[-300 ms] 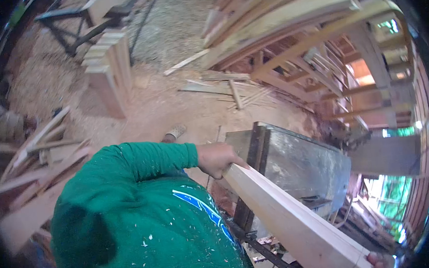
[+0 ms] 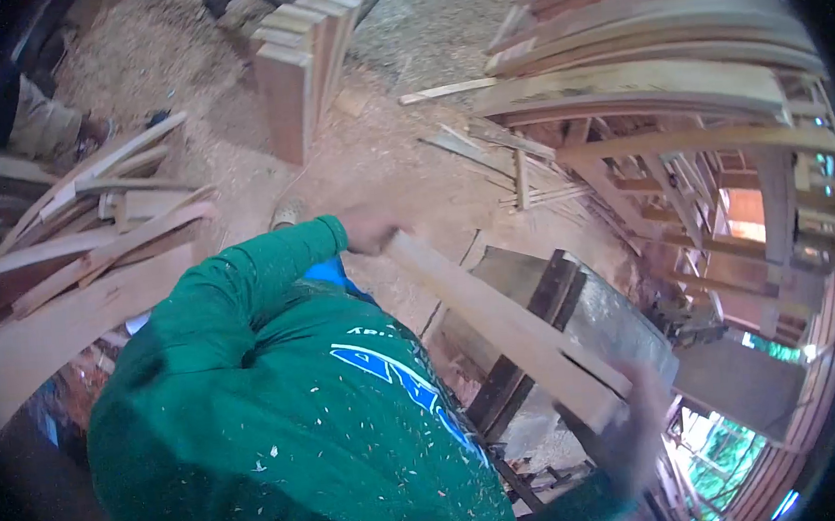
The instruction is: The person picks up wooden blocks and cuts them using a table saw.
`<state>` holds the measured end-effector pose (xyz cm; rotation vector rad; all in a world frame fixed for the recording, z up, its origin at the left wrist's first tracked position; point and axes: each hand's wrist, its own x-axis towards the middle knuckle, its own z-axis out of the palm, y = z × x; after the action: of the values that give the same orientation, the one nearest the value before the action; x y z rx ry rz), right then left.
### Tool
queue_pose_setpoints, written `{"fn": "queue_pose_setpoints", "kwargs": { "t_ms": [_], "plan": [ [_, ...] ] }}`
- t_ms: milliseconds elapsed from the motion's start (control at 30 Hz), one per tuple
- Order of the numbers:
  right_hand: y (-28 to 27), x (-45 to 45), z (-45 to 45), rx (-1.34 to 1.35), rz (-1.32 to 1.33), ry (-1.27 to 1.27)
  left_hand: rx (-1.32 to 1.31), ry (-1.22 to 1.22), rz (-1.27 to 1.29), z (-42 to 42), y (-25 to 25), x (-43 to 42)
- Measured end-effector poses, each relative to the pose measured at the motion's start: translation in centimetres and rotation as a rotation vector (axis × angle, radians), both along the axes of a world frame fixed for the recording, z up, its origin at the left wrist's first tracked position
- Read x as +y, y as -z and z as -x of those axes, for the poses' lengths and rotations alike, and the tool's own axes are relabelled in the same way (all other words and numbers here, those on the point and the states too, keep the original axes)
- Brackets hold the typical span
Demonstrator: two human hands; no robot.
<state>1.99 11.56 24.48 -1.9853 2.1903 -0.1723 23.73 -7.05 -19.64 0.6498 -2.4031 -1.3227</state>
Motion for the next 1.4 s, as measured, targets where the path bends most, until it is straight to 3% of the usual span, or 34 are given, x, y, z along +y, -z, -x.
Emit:
{"fn": "queue_pose_setpoints", "kwargs": {
  "t_ms": [67, 133, 200, 267, 300, 367, 433, 500, 600, 667, 800, 900, 967, 1033, 1100, 1167, 1267, 1400],
  "plan": [
    [7.5, -6.4, -2.7, -0.096, -0.072, -0.081, -0.434, -0.097, -0.18, -5.7, 5.8, -2.7],
    [15.6, -12.6, -6.6, -0.121, -0.107, -0.124, -0.182, -0.525, -0.053, -13.6, 11.6, -2.4],
    [23.9, -18.7, -10.6, -0.181, -0.143, -0.26, -0.717, -0.605, -0.22, -20.9, 15.3, -3.0],
    [30.8, -24.3, -15.6, -0.085, -0.275, -0.343, -0.55, -0.538, -0.266, -29.5, 16.6, -3.1],
    [33.9, -26.5, -18.0, -0.111, -0.254, -0.373, -0.708, -0.428, -0.167, -35.0, 21.1, -2.1],
    [39.3, -29.4, -21.6, -0.147, -0.275, -0.409, -0.886, -0.437, -0.192, -42.1, 22.6, 0.7],
    [44.1, -32.7, -24.6, -0.156, -0.314, -0.428, -0.908, -0.712, -0.438, -46.6, 16.4, 1.2],
    [47.1, -35.4, -26.9, -0.108, -0.342, -0.436, -0.911, -0.899, -0.697, -49.1, 14.4, 2.5],
    [50.1, -38.3, -29.4, -0.082, -0.38, -0.418, -1.046, -0.877, -0.744, -50.0, 14.3, 4.6],
    [51.9, -40.0, -30.7, -0.082, -0.399, -0.425, -0.827, -1.036, -0.671, -49.9, 17.9, 8.4],
    [54.3, -44.4, -32.7, -0.107, -0.348, -0.449, -0.71, -0.952, -0.792, -43.6, 17.1, 4.2],
    [55.8, -46.2, -32.9, -0.11, -0.229, -0.417, -0.464, -0.953, -1.214, -38.6, 15.5, -1.9],
    [56.7, -46.9, -32.6, -0.145, -0.118, -0.388, -0.592, -0.853, -0.893, -35.8, 14.5, -6.7],
    [53.9, -47.1, -31.3, -0.188, -0.066, -0.352, -0.567, -0.862, -0.546, -32.5, 13.7, -12.2],
    [52.1, -46.3, -28.7, -0.281, -0.068, -0.333, -0.458, -0.866, -0.412, -29.3, 14.5, -17.7],
    [50.8, -44.9, -23.6, -0.43, -0.122, -0.341, -0.531, -0.875, -0.34, -25.3, 12.6, -23.8],
    [49.4, -42.3, -13.6, -0.473, -0.523, -0.213, -0.509, -1.063, -0.368, -19.8, 15.3, -27.2],
    [51.9, -35.2, 3.9, -0.361, -0.687, 0.052, -1.198, -0.453, 0.388, -17.1, 17.1, -28.1]
  ]
}}
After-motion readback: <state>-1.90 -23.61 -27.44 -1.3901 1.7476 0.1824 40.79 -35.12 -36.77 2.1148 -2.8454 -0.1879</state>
